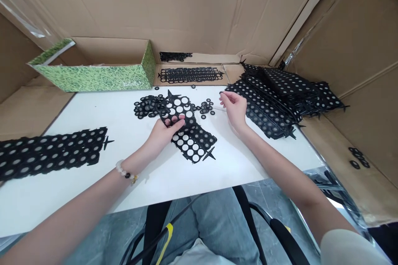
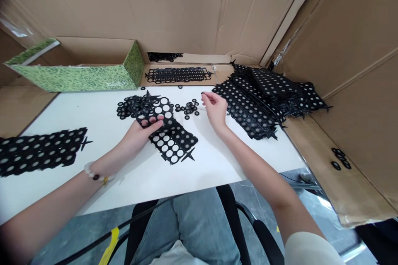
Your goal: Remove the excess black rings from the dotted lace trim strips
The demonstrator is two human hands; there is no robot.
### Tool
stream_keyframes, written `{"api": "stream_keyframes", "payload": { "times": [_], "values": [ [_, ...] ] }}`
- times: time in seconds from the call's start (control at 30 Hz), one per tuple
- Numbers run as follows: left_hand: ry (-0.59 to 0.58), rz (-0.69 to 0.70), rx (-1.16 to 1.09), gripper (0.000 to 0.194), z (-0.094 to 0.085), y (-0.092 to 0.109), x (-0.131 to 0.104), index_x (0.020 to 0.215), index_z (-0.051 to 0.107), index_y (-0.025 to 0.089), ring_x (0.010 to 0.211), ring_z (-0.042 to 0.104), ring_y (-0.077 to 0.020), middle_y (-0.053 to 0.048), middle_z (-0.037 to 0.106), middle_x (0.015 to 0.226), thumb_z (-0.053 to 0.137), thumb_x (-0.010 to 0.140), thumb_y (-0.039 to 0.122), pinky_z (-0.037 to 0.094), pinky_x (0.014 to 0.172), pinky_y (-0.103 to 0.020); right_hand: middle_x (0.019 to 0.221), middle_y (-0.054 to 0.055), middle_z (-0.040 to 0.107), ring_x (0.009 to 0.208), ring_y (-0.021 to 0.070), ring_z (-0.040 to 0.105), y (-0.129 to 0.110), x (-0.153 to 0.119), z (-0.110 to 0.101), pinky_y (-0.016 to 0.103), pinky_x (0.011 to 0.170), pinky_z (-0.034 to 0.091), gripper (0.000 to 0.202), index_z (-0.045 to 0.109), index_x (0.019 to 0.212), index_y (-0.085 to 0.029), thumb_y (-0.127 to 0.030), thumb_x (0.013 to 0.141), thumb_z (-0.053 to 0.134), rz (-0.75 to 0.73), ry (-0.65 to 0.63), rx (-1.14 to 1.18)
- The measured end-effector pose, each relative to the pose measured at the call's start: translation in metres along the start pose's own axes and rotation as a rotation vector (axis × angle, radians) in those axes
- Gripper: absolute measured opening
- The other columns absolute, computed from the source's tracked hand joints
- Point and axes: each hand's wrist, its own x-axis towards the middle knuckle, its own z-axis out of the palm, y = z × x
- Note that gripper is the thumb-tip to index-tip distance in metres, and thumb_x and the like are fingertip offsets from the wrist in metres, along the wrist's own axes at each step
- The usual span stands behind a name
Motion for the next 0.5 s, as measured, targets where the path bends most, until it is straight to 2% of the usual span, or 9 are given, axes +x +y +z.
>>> {"api": "stream_keyframes", "payload": {
  "times": [0.13,0.17,0.23,0.33,0.43,0.5],
  "values": [
    [0.012,0.007,-0.026,0.032,0.000,0.002,0.002,0.096,0.076,0.021,0.106,0.065,-0.0265,-0.005,0.073,0.100,0.077,0.071,0.042,0.046,0.104,-0.042,0.096,0.010,0.074,0.099,0.0272,0.058,0.005,-0.002,-0.002,0.045,0.094,0.046,0.018,0.080,0.091,-0.019,-0.023,0.089,0.063,-0.286,-0.339,-0.571],
    [0.013,0.014,-0.028,0.032,0.000,0.003,0.002,0.097,0.076,0.021,0.107,0.065,-0.0268,-0.005,0.073,0.102,0.077,0.072,0.042,0.045,0.104,-0.042,0.100,0.012,0.073,0.105,0.0295,0.055,0.003,-0.004,-0.001,0.048,0.096,0.043,0.017,0.080,0.093,-0.020,-0.024,0.089,0.064,-0.330,-0.390,-0.664],
    [0.012,0.030,-0.029,0.033,0.001,0.004,0.000,0.098,0.076,0.021,0.109,0.064,-0.0275,-0.006,0.073,0.105,0.076,0.073,0.043,0.046,0.104,-0.042,0.111,0.013,0.071,0.111,0.0316,0.051,-0.006,-0.011,0.001,0.050,0.099,0.041,0.021,0.079,0.104,-0.022,-0.029,0.088,0.069,-0.376,-0.400,-0.696],
    [-0.001,0.063,-0.020,0.034,0.003,0.007,-0.003,0.098,0.075,0.021,0.109,0.064,-0.0283,-0.007,0.074,0.106,0.076,0.074,0.044,0.046,0.103,-0.043,0.110,0.011,0.072,0.107,0.0268,0.056,-0.020,-0.022,0.004,0.044,0.095,0.045,0.030,0.076,0.112,-0.022,-0.039,0.090,0.067,-0.309,-0.470,-0.407],
    [-0.030,0.106,0.022,0.033,0.003,0.009,-0.005,0.095,0.073,0.020,0.105,0.065,-0.0278,-0.007,0.074,0.102,0.076,0.074,0.045,0.047,0.102,-0.043,0.091,0.005,0.073,0.084,0.0189,0.063,-0.028,-0.033,0.011,0.034,0.078,0.051,0.033,0.075,0.096,-0.019,-0.049,0.084,0.070,-0.041,-0.682,-0.005],
    [-0.057,0.089,0.051,0.036,0.002,0.010,-0.005,0.093,0.071,0.020,0.099,0.067,-0.0273,-0.006,0.073,0.099,0.081,0.068,0.044,0.050,0.096,-0.042,0.081,0.002,0.070,0.072,0.0151,0.061,-0.029,-0.038,0.016,0.030,0.069,0.051,0.036,0.070,0.084,-0.018,-0.053,0.076,0.075,0.112,-0.741,0.179]
  ]
}}
